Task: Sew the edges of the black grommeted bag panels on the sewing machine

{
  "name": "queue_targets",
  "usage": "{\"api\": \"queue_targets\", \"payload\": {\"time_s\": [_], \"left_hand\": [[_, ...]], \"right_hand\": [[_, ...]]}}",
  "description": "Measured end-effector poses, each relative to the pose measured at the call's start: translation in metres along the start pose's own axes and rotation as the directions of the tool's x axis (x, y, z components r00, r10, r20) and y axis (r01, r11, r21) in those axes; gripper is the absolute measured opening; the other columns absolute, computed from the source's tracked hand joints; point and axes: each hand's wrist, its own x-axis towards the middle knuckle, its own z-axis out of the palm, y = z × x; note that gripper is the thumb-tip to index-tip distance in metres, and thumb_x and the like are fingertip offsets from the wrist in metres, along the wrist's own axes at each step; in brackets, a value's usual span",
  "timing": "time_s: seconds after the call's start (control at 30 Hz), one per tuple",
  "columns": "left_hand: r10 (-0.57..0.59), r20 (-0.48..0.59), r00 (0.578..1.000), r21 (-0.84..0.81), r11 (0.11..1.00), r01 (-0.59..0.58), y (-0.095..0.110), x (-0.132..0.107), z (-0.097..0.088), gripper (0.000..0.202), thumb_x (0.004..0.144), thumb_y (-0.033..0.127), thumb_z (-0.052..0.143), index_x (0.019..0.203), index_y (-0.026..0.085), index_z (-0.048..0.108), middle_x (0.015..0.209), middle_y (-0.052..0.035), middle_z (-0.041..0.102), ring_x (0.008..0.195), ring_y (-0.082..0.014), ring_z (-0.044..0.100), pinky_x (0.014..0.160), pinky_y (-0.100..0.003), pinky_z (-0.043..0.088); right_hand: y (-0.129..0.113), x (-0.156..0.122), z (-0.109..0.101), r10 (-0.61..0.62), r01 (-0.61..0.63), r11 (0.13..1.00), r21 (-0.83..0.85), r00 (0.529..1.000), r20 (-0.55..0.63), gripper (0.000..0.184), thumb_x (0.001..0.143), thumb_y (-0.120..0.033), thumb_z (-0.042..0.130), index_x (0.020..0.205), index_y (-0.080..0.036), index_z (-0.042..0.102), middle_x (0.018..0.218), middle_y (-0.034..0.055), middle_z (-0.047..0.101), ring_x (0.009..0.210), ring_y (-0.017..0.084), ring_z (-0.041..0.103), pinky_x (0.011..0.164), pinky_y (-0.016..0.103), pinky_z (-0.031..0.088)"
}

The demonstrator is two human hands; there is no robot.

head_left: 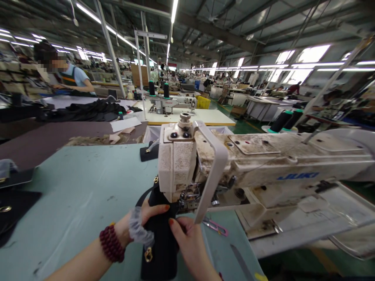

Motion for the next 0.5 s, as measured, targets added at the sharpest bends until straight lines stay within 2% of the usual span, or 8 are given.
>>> {"api": "queue_targets", "payload": {"time_s": [0.13,0.33,0.5], "left_hand": [[0.001,-0.009,1.000,-0.035,0.999,-0.001,-0.003,0.000,0.000,0.048,0.065,0.032,0.082,0.109,0.017,0.070,0.093,-0.0071,0.078,0.087,-0.0291,0.072,0.078,-0.036,0.057],[0.020,-0.040,0.999,-0.056,0.998,-0.023,0.010,-0.007,0.011,0.052,0.059,0.030,0.086,0.106,0.014,0.071,0.093,-0.0079,0.078,0.088,-0.0298,0.071,0.083,-0.038,0.056],[-0.009,-0.005,1.000,-0.057,0.998,0.008,0.014,-0.008,0.012,0.055,0.059,0.035,0.084,0.107,0.014,0.071,0.091,-0.0107,0.078,0.085,-0.0324,0.071,0.081,-0.042,0.056]], "right_hand": [[0.001,0.001,-0.001,0.000,0.000,1.000,-0.024,1.000,0.001,0.057,0.074,-0.068,0.048,0.056,-0.014,0.038,0.052,-0.0013,0.029,0.049,0.004,0.026,0.043,0.017,0.017],[0.001,0.002,-0.002,-0.002,0.002,0.999,-0.036,1.000,-0.002,0.057,0.075,-0.067,0.048,0.058,-0.013,0.041,0.052,-0.0006,0.032,0.049,0.005,0.027,0.043,0.017,0.018],[-0.001,0.004,-0.003,0.000,-0.001,0.998,-0.055,1.000,-0.019,0.059,0.072,-0.070,0.047,0.057,-0.013,0.041,0.052,-0.0004,0.031,0.050,0.005,0.026,0.045,0.018,0.017]]}}
